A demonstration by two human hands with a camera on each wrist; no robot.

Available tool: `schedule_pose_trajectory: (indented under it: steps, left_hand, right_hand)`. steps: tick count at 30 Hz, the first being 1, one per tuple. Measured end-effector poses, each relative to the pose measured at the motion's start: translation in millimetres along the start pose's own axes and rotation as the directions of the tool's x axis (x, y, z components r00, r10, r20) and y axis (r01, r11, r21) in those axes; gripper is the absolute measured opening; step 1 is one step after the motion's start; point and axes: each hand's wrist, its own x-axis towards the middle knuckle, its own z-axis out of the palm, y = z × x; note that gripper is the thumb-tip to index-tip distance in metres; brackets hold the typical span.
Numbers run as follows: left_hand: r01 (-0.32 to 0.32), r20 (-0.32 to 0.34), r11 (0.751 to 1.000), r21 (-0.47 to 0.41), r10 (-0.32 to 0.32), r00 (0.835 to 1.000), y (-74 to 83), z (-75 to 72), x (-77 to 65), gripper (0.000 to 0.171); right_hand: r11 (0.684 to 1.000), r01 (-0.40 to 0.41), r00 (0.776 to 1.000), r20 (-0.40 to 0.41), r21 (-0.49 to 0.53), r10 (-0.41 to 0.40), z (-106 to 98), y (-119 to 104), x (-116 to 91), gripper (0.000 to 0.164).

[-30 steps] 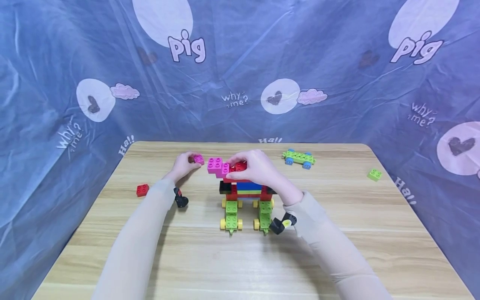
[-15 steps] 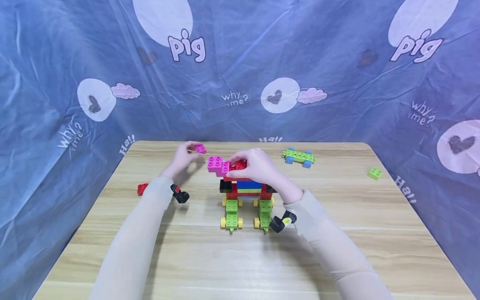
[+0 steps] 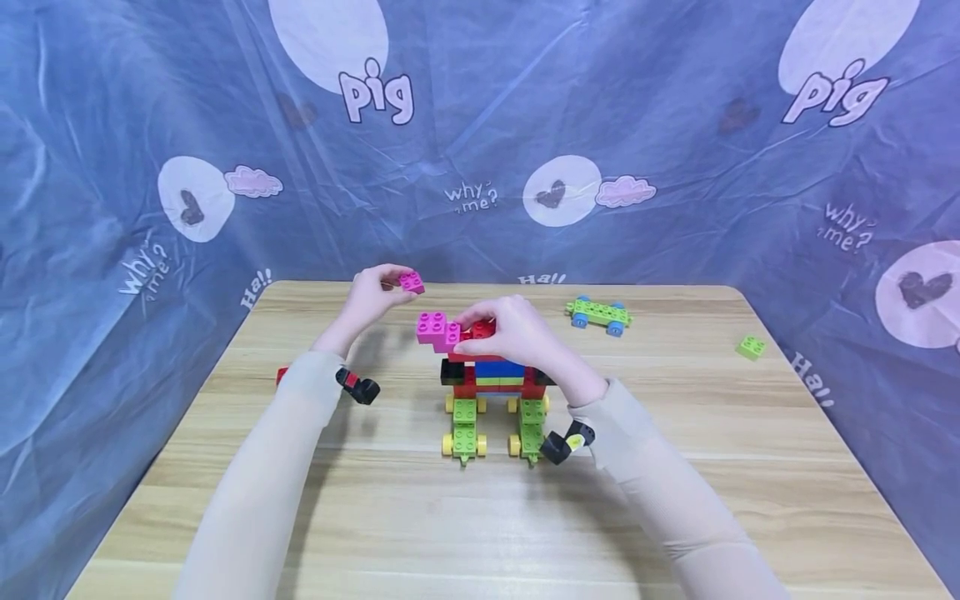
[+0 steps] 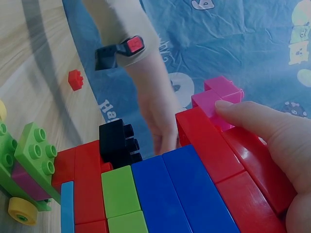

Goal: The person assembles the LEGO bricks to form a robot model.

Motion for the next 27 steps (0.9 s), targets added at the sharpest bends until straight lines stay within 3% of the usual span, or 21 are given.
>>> schedule_pose_trajectory:
  steps: [12, 20, 27]
  left_hand:
    - [-0.107, -0.03, 0.994, 0.031, 0.108, 0.994, 54.2, -11.4, -18.4, 0.044]
    - [-0.131, -0.042, 0.991, 0.028, 0.132, 0.99, 90.2, -15.6, -32.8, 0.046]
    - [-0.161, -0.056, 0.987, 0.018, 0.162, 0.985, 113.4, -16.4, -47.0, 0.046]
  right_hand:
    - [0.999, 0.002, 1.0, -0.004, 0.037, -0.002, -0.3, 1.5, 1.3, 0.041]
    - [0.995, -0.006, 1.0, -0.017, 0.102, 0.007, -1.6, 1.5, -0.6, 0.042]
    - [0.982, -0.006, 0.995, -0.092, 0.188, 0.023, -1.0, 2.3, -1.1, 0.038]
